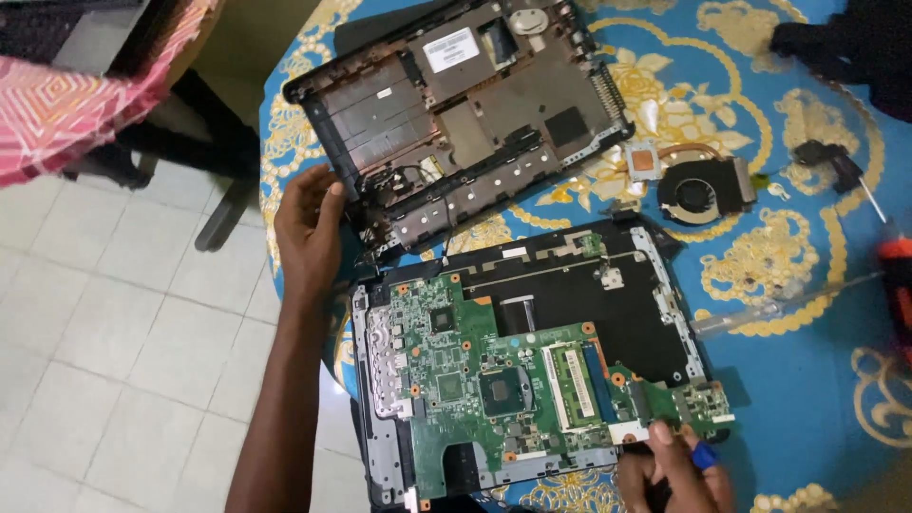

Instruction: Removing a motherboard from a laptop chassis and inspecting it using a screwdriver.

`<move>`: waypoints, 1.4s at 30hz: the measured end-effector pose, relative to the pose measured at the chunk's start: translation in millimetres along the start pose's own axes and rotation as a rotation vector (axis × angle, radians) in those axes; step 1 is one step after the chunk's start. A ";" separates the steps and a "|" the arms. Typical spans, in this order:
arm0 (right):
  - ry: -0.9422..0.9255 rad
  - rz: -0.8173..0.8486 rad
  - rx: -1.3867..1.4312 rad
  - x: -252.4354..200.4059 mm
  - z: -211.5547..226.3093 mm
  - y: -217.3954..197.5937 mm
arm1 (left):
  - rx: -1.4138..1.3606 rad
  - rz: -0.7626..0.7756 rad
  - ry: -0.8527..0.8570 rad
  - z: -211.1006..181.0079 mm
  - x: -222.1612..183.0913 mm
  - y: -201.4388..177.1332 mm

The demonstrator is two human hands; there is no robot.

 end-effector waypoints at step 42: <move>0.512 0.489 -0.174 141.9 29.3 11.1 | -0.310 1.236 -0.771 -83.7 -266.5 100.3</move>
Point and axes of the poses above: each hand's wrist, its own x-axis towards the middle knuckle, its own y-axis out of the palm, z = x × y, the point moved 9 cm from there along x, towards the middle knuckle, and after that the axes turned 14 degrees about -y, right-handed, at the moved point
